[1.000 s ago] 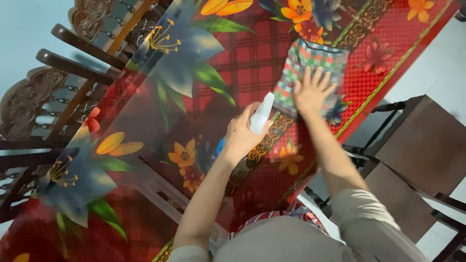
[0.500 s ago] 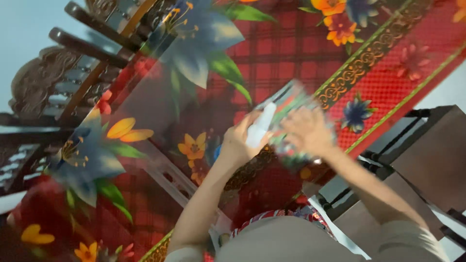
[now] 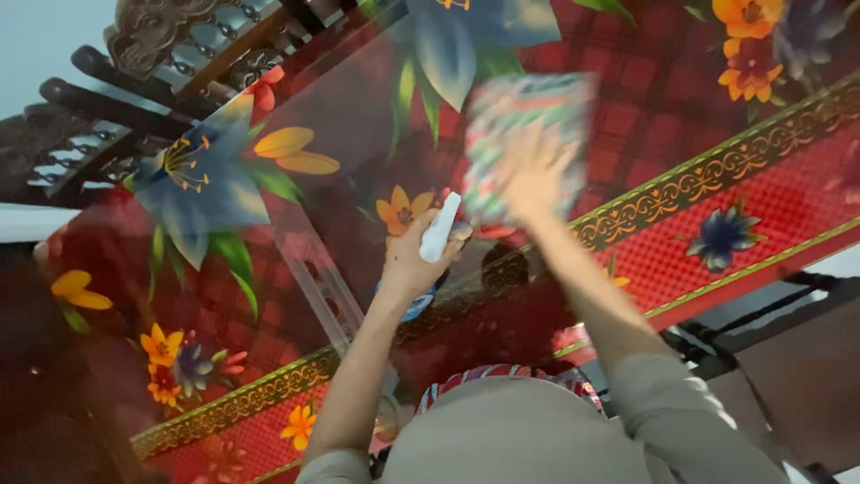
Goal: The person wipes a floral-patterned table surface using a cloth and a spray bottle. They repeatedly spray cleaner onto the table and wipe the surface in circular and back-and-forth motions, covering different areas of the tabletop.
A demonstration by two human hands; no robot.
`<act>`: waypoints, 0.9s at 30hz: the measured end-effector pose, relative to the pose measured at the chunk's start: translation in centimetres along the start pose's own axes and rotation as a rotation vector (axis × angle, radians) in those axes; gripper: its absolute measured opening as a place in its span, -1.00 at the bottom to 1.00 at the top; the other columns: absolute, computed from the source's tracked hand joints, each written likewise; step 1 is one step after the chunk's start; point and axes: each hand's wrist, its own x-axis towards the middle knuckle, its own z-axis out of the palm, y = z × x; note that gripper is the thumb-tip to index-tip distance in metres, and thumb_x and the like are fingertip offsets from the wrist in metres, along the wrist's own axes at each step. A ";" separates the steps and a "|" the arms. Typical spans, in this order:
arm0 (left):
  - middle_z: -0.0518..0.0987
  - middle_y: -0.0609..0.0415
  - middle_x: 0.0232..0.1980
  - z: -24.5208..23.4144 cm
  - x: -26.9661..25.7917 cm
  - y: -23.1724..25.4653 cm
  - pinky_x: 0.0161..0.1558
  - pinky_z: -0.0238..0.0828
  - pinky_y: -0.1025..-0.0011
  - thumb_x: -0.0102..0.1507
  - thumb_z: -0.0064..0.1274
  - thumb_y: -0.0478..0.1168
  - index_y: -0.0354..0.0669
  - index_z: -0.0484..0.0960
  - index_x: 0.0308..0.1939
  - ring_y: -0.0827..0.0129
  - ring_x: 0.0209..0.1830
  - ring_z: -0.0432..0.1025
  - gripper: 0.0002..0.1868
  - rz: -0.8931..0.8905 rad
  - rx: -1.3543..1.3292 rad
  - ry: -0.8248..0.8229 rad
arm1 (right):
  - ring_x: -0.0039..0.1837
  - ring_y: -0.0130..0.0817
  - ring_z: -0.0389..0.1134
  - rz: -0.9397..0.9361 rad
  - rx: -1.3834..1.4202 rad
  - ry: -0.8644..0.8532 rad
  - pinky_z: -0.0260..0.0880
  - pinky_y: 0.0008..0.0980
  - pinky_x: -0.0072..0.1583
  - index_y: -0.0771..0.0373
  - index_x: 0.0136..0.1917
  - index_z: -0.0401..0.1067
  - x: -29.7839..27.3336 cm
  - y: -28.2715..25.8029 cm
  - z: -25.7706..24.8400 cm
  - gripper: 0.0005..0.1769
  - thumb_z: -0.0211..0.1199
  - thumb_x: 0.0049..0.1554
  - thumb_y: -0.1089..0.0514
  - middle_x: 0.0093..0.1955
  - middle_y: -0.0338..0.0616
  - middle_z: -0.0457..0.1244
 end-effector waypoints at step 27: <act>0.63 0.09 0.33 6.0 15.4 6.2 0.06 0.54 0.16 0.04 0.36 0.34 0.34 0.26 0.43 0.00 0.25 0.59 -0.04 0.594 -0.454 0.782 | 0.58 0.35 0.04 -0.392 -0.168 0.129 -0.05 0.63 0.40 0.03 0.56 0.34 -21.0 -0.6 -0.8 -0.26 0.16 0.20 -0.26 0.63 0.12 0.06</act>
